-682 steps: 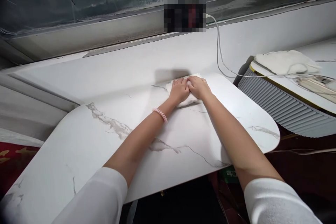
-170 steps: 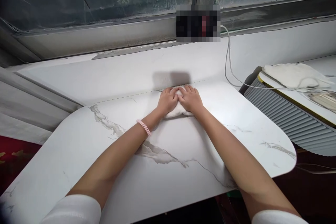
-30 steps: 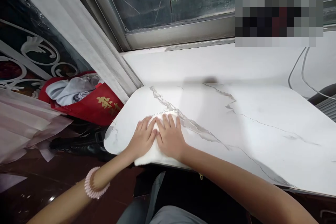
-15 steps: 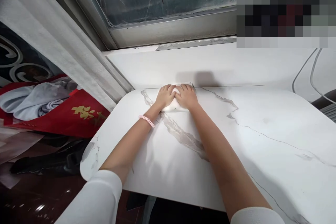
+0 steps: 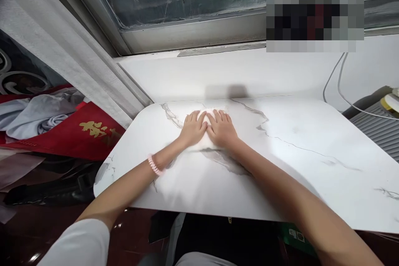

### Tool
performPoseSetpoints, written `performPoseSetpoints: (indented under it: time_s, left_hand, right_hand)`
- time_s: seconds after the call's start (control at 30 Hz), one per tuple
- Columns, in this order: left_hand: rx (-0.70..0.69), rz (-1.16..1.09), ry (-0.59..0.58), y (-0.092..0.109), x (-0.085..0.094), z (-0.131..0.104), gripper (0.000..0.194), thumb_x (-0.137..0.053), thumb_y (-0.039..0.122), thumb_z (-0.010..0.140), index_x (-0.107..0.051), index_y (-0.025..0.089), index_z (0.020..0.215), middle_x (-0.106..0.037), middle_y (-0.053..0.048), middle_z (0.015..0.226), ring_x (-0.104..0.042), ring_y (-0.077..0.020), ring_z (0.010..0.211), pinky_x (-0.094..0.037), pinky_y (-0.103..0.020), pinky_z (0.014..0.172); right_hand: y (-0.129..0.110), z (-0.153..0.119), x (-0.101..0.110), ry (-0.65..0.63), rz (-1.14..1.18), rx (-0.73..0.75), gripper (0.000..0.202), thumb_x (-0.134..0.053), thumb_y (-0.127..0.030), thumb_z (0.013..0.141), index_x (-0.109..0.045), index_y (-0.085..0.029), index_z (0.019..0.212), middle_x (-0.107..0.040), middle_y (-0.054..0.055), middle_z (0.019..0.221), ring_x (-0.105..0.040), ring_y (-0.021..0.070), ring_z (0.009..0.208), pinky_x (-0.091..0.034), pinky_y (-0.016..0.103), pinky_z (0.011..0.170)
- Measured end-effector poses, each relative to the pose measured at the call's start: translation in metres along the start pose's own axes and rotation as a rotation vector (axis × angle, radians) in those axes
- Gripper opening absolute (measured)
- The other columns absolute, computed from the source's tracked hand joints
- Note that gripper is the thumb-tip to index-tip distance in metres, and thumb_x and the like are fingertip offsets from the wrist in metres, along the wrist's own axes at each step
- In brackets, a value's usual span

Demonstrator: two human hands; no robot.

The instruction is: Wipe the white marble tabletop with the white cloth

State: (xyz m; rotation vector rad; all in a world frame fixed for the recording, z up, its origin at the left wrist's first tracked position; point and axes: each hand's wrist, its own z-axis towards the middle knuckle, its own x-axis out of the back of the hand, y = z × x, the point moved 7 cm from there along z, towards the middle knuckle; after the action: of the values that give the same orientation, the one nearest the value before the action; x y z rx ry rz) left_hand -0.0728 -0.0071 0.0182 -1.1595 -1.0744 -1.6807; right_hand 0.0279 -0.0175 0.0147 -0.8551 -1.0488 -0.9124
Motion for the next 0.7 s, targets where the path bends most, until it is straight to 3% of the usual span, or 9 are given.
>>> performPoseSetpoints:
  time_s: [0.23, 0.4, 0.47, 0.53, 0.63, 0.7]
  left_hand:
    - [-0.174, -0.162, -0.068, 0.065, 0.010, -0.111, 0.051, -0.032, 0.030, 0.097, -0.037, 0.013, 0.145, -0.036, -0.020, 0.151, -0.023, -0.0330, 0.145, -0.019, -0.057, 0.117]
    - [-0.302, -0.252, -0.112, 0.098, 0.012, -0.152, 0.055, -0.036, 0.033, 0.096, -0.030, 0.018, 0.149, -0.033, -0.019, 0.153, -0.019, -0.0323, 0.146, -0.021, -0.062, 0.116]
    - [-0.309, -0.238, -0.124, 0.102, 0.010, -0.150, 0.055, -0.036, 0.033, 0.096, -0.031, 0.016, 0.148, -0.034, -0.019, 0.153, -0.020, -0.0327, 0.146, -0.021, -0.061, 0.116]
    - [-0.298, -0.222, -0.139, 0.102, 0.005, -0.136, 0.055, -0.036, 0.033, 0.095, -0.034, 0.014, 0.146, -0.034, -0.020, 0.152, -0.021, -0.0332, 0.146, -0.020, -0.059, 0.117]
    - [-0.270, -0.205, -0.150, 0.099, -0.006, -0.091, 0.052, -0.038, 0.034, 0.095, -0.038, 0.015, 0.144, -0.035, -0.018, 0.152, -0.023, -0.0322, 0.145, -0.020, -0.056, 0.117]
    - [-0.245, -0.188, -0.135, 0.098, -0.014, -0.048, 0.049, -0.038, 0.032, 0.096, -0.040, 0.016, 0.142, -0.038, -0.016, 0.151, -0.028, -0.0298, 0.143, -0.022, -0.053, 0.117]
  right_hand:
    - [-0.021, -0.133, 0.034, 0.059, -0.021, 0.018, 0.056, -0.028, -0.035, 0.095, -0.040, -0.016, 0.147, -0.040, 0.017, 0.150, -0.031, 0.0342, 0.140, -0.029, 0.054, 0.109]
    - [-0.024, -0.191, 0.051, 0.141, -0.024, 0.016, 0.070, -0.033, -0.035, 0.093, -0.006, -0.025, 0.157, -0.035, 0.015, 0.154, -0.028, 0.0323, 0.143, -0.031, 0.055, 0.109]
    - [-0.019, -0.194, 0.050, 0.121, -0.023, 0.019, 0.069, -0.033, -0.036, 0.094, -0.006, -0.026, 0.157, -0.035, 0.014, 0.154, -0.027, 0.0314, 0.143, -0.031, 0.055, 0.109]
    - [-0.007, -0.183, 0.044, 0.067, -0.025, 0.013, 0.064, -0.030, -0.039, 0.095, -0.017, -0.024, 0.156, -0.035, 0.014, 0.154, -0.026, 0.0313, 0.144, -0.030, 0.053, 0.110]
    - [0.025, -0.146, 0.033, -0.021, -0.033, -0.044, 0.058, -0.026, -0.041, 0.097, -0.035, -0.020, 0.150, -0.035, 0.014, 0.154, -0.026, 0.0313, 0.144, -0.027, 0.053, 0.113]
    - [0.055, -0.110, 0.026, -0.060, -0.031, -0.097, 0.057, -0.025, -0.042, 0.097, -0.037, -0.020, 0.148, -0.035, 0.013, 0.154, -0.026, 0.0305, 0.143, -0.026, 0.052, 0.113]
